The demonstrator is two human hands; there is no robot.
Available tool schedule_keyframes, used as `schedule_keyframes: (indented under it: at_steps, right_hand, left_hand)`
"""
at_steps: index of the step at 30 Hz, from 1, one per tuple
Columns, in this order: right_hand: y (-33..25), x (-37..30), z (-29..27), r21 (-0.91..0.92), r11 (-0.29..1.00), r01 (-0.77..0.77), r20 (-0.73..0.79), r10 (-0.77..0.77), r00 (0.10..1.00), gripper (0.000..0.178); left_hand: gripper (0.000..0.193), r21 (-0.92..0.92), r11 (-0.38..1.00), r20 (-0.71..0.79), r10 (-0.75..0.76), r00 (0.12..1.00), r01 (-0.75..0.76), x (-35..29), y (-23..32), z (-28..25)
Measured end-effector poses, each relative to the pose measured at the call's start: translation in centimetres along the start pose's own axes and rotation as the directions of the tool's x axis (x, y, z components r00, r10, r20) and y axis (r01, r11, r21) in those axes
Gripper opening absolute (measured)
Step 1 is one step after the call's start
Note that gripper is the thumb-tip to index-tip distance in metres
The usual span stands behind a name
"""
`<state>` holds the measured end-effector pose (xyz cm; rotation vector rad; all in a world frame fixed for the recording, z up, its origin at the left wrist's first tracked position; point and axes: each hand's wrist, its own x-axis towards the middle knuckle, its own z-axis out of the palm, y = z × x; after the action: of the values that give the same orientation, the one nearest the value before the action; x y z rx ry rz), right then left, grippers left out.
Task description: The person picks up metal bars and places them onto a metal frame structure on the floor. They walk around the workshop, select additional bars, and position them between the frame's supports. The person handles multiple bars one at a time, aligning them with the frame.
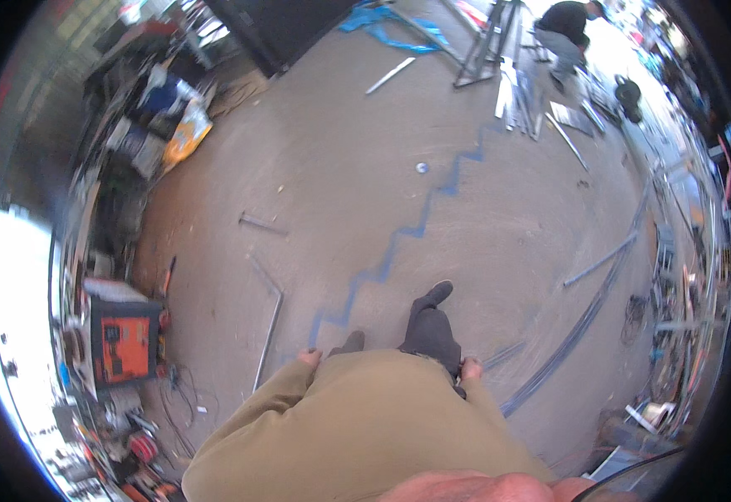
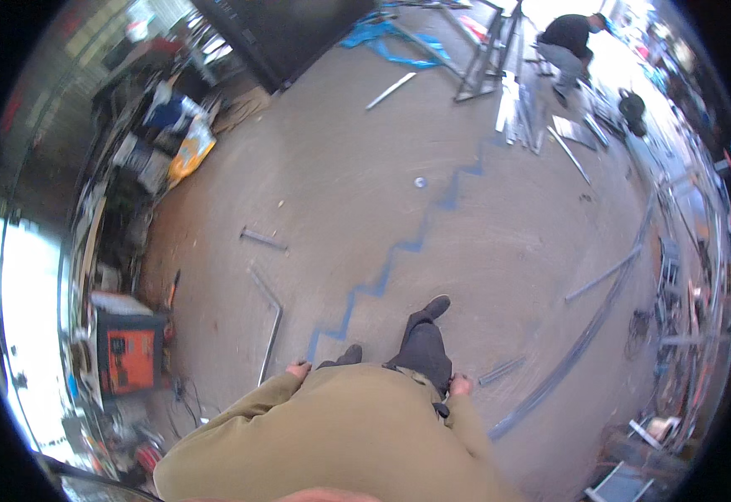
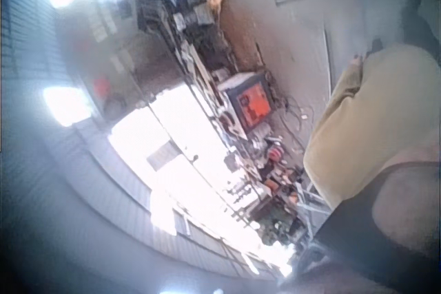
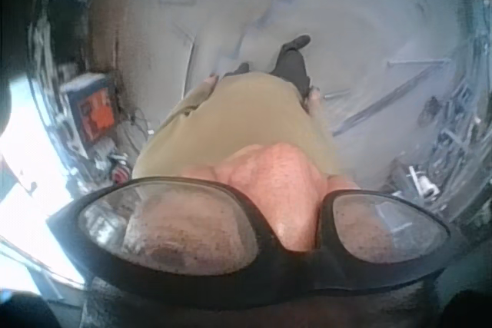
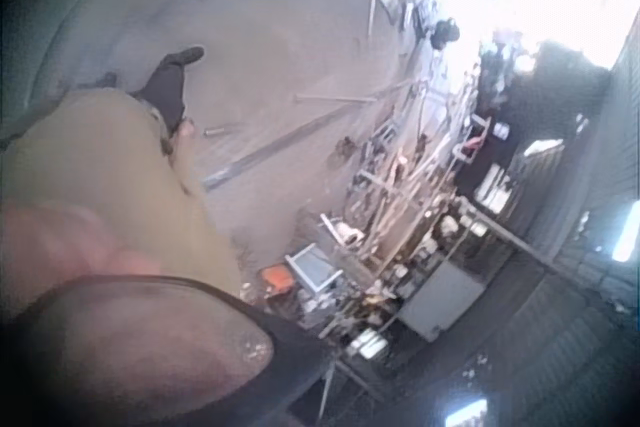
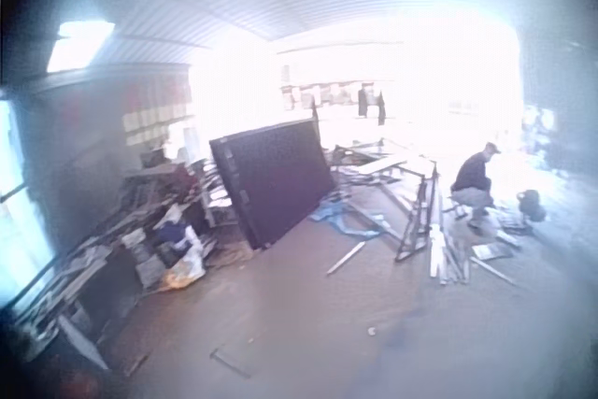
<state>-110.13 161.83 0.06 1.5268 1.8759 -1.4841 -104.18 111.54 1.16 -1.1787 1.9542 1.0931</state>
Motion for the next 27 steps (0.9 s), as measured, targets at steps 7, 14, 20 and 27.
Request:
schedule_keyframes:
  at_steps: [7,14,20,27]
  right_hand:
    - [-13.7,12.0,-3.5,0.04,0.998,-0.04,-0.023,0.041,0.999,0.022]
    - [-28.3,22.2,-13.0,0.507,0.861,-0.027,-0.048,0.059,0.997,0.019]
    - [-33.1,30.9,-20.7,0.27,0.961,-0.06,-0.263,0.133,0.956,0.026]
    - [-37.5,35.5,-26.5,0.35,0.874,-0.336,-0.094,0.39,0.916,0.049]
  left_hand:
    - [0.061,0.537,0.772,0.354,0.158,0.922,-0.339,2.7,21.5,5.7]
    - [0.055,0.282,0.886,0.194,0.322,0.926,-0.367,5.5,49.0,18.7]
    - [0.05,0.277,0.852,0.309,0.36,0.88,-0.445,10.4,68.8,32.6]
    - [0.048,0.133,0.847,0.451,0.411,0.792,-0.515,7.9,96.7,50.0]
